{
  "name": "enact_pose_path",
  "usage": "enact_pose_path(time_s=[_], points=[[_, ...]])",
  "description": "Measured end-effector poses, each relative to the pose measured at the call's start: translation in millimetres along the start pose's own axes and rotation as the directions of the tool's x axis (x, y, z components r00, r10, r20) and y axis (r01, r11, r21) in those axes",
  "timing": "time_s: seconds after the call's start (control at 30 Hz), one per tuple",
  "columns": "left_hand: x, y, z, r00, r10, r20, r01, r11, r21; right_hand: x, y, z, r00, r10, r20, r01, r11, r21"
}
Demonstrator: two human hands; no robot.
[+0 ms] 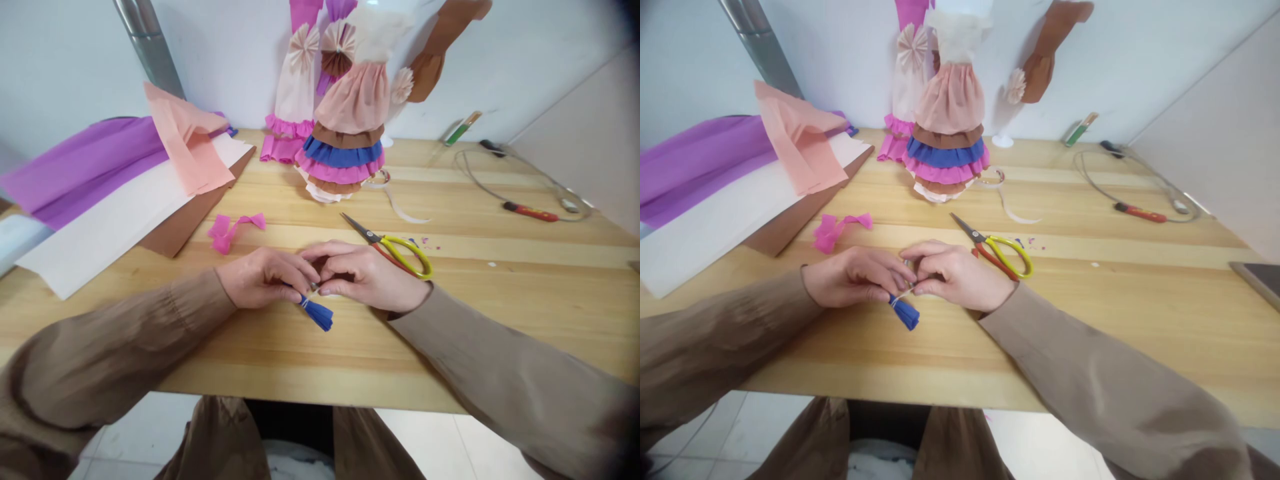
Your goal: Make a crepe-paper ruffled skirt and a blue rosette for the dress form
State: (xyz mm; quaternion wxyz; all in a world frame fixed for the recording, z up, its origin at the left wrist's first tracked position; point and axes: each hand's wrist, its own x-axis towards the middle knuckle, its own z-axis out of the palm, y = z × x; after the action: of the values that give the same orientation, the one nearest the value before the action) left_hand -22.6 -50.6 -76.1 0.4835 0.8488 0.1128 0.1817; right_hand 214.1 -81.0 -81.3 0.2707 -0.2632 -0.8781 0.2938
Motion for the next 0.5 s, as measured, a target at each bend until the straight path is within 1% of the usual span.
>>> enact_pose_path(time_s=[0.13, 0.2, 0.27, 0.3, 0.33, 0.37, 0.4, 0.47, 0.5], points=[[0.1, 2.0, 0.9, 0.999, 0.021, 0.025, -0.022, 0.999, 0.029, -1.8, 4.2, -4.3, 0.998, 0.016, 0.063, -0.019, 0.998, 0.06], [-0.6, 2.0, 0.9, 0.999, 0.03, 0.033, -0.031, 0.999, 0.037, -1.8, 4.9, -8.4, 0.998, 0.007, 0.064, -0.012, 0.996, 0.083], [-1.5, 0.7, 0.8, 0.999, 0.041, 0.03, -0.042, 0.999, 0.034, -2.5, 2.6, -16.4, 1.0, 0.027, -0.007, -0.026, 0.998, 0.065], [-1.8, -0.2, 0.8, 0.998, 0.048, 0.028, -0.049, 0.998, 0.034, -3.8, 0.2, -22.1, 0.996, 0.065, -0.064, -0.064, 0.998, 0.025], [-2.1, -1.2, 0.9, 0.998, 0.054, 0.026, -0.055, 0.998, 0.036, -6.1, -2.7, -28.7, 0.985, 0.123, -0.125, -0.129, 0.991, -0.038], [-2.3, -2.1, 1.0, 0.998, 0.058, 0.025, -0.059, 0.997, 0.04, -9.5, -5.8, -35.8, 0.963, 0.204, -0.178, -0.227, 0.966, -0.121], [-2.4, -2.9, 1.1, 0.998, 0.063, 0.025, -0.064, 0.997, 0.044, -14.1, -8.5, -42.6, 0.933, 0.288, -0.218, -0.336, 0.913, -0.23], [-2.5, -4.1, 1.6, 0.997, 0.081, 0.018, -0.081, 0.996, 0.044, -26.3, -12.0, -53.0, 0.853, 0.439, -0.28, -0.52, 0.75, -0.408], [-2.5, -4.3, 1.9, 0.996, 0.088, 0.013, -0.088, 0.995, 0.043, -33.0, -12.3, -55.5, 0.811, 0.497, -0.31, -0.585, 0.665, -0.465]])
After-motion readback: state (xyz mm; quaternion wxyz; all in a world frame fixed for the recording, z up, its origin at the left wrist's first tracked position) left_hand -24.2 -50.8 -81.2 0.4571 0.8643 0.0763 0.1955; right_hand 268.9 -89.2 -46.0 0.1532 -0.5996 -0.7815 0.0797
